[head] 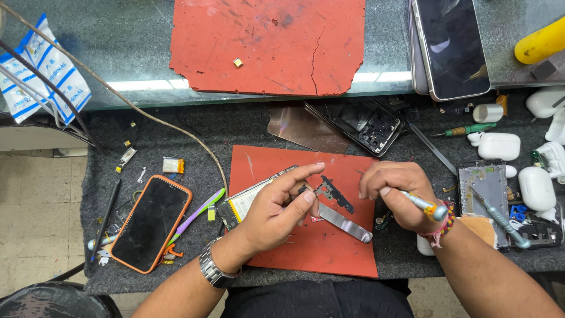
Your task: The person removes the back cover of a smartphone and then uses a metal prying tool and a screwdriver to carefully separate and clean a small internal component. The person handles the component with both hands, scraping residue from its surface.
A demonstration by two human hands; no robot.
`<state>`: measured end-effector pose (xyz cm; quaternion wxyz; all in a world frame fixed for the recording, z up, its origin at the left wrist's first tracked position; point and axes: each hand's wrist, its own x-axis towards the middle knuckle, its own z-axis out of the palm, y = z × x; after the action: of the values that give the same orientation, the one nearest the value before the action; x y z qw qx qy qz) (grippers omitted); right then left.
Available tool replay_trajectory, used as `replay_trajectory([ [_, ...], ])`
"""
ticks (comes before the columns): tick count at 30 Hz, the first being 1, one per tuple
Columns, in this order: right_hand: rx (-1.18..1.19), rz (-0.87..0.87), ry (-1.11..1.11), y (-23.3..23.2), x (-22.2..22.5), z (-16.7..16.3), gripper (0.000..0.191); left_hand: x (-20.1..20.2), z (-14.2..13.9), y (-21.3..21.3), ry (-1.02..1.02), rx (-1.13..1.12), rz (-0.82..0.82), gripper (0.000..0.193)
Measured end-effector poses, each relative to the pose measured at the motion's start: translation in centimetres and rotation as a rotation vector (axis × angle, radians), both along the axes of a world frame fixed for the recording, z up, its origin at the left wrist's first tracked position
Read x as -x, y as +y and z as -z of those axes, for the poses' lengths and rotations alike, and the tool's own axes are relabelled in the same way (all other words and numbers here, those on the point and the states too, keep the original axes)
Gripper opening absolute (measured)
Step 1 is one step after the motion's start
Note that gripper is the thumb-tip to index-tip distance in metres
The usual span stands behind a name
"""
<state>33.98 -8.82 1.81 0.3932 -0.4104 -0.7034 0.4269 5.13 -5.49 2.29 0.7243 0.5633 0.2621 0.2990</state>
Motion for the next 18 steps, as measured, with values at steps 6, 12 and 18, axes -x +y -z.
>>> replay_trajectory([
  [6, 0.024, -0.036, -0.053, 0.1, 1.0, -0.7, 0.016, -0.1, 0.2, -0.1, 0.029, -0.025, -0.087, 0.045],
  [12, 0.077, 0.05, -0.137, -0.1, 2.3, -0.4, 0.012, -0.5, -0.5, -0.5, 0.179, -0.246, -0.123, 0.043],
  [18, -0.038, 0.059, -0.154, 0.0, 2.8, -0.5, 0.012, -1.3, -1.0, -0.3, 0.302, -0.353, -0.154, 0.033],
])
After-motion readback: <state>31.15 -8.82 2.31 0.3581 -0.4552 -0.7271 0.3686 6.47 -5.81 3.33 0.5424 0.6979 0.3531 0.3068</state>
